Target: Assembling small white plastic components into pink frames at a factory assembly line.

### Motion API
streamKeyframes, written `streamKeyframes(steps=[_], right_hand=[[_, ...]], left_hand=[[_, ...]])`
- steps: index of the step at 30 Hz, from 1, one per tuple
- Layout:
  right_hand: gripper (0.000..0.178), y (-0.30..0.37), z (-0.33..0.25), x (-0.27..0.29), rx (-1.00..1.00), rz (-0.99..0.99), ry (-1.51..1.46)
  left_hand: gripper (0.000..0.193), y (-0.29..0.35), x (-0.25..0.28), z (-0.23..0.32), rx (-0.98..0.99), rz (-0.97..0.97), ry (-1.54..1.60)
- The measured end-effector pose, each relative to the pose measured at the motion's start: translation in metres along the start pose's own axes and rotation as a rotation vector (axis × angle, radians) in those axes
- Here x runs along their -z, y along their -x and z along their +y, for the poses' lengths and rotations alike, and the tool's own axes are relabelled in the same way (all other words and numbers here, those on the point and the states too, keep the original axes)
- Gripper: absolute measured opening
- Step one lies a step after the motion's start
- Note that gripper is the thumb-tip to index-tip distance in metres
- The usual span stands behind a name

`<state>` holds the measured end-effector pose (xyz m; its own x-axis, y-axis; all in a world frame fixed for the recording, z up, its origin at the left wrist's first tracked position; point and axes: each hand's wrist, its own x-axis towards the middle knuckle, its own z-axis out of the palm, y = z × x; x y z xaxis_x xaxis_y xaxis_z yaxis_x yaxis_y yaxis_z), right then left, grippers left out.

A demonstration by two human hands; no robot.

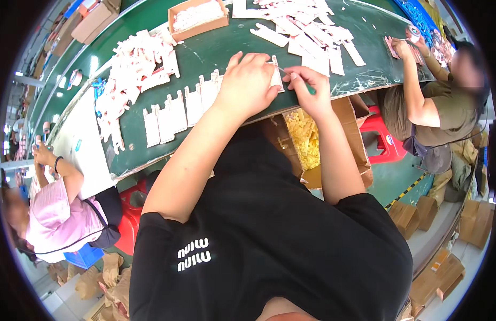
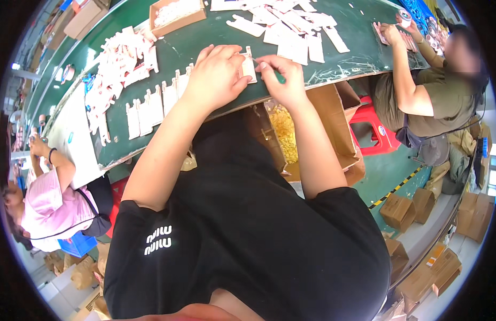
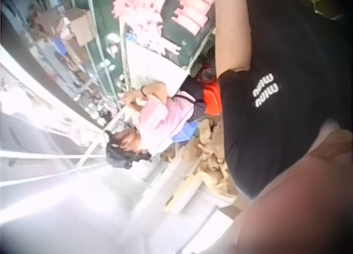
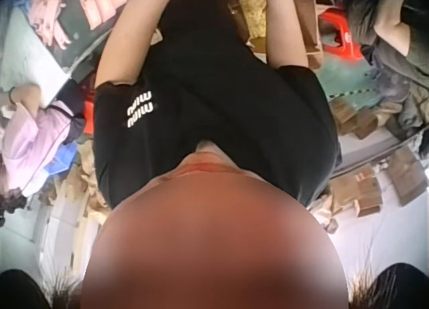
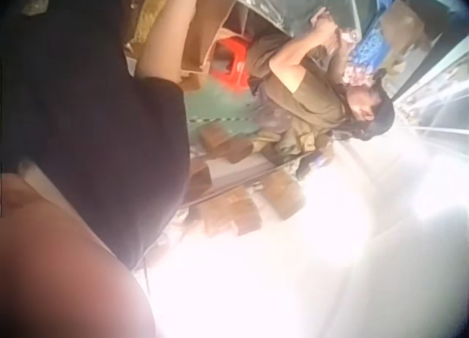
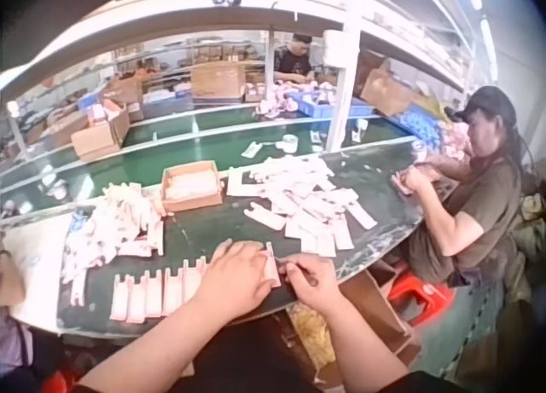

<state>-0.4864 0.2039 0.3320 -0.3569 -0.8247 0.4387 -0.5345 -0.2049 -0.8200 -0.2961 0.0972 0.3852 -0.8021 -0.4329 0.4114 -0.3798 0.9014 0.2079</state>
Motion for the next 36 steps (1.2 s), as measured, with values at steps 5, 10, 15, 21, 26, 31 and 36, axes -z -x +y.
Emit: streamKeyframes(steps=[5,10,15,21,26,31,36], right_hand=[[0.013,0.004,-0.002,0.005,0.074,-0.032,0.052],[0.011,0.003,-0.001,0.011,0.069,-0.078,0.005],[0.009,0.000,0.003,0.003,0.064,-0.029,-0.026],[0.011,-0.001,-0.006,0.006,0.088,-0.047,0.032],[0.013,-0.001,-0.003,0.009,0.123,-0.104,0.054],[0.012,0.000,-0.002,-0.001,0.150,-0.034,0.041],[0.011,-0.001,0.002,-0.003,0.209,-0.007,0.071]], left_hand=[[0.048,-0.006,-0.011,-0.001,0.012,-0.061,-0.041],[0.051,-0.007,-0.010,-0.010,0.031,-0.152,-0.073],[0.058,-0.009,-0.008,-0.010,0.012,-0.191,-0.088],[0.053,-0.015,-0.008,-0.008,0.008,-0.174,-0.066],[0.050,-0.018,-0.009,-0.008,-0.010,-0.178,-0.043],[0.048,-0.018,-0.009,-0.012,-0.011,-0.182,-0.045],[0.046,-0.018,-0.008,-0.011,-0.016,-0.169,-0.043]])
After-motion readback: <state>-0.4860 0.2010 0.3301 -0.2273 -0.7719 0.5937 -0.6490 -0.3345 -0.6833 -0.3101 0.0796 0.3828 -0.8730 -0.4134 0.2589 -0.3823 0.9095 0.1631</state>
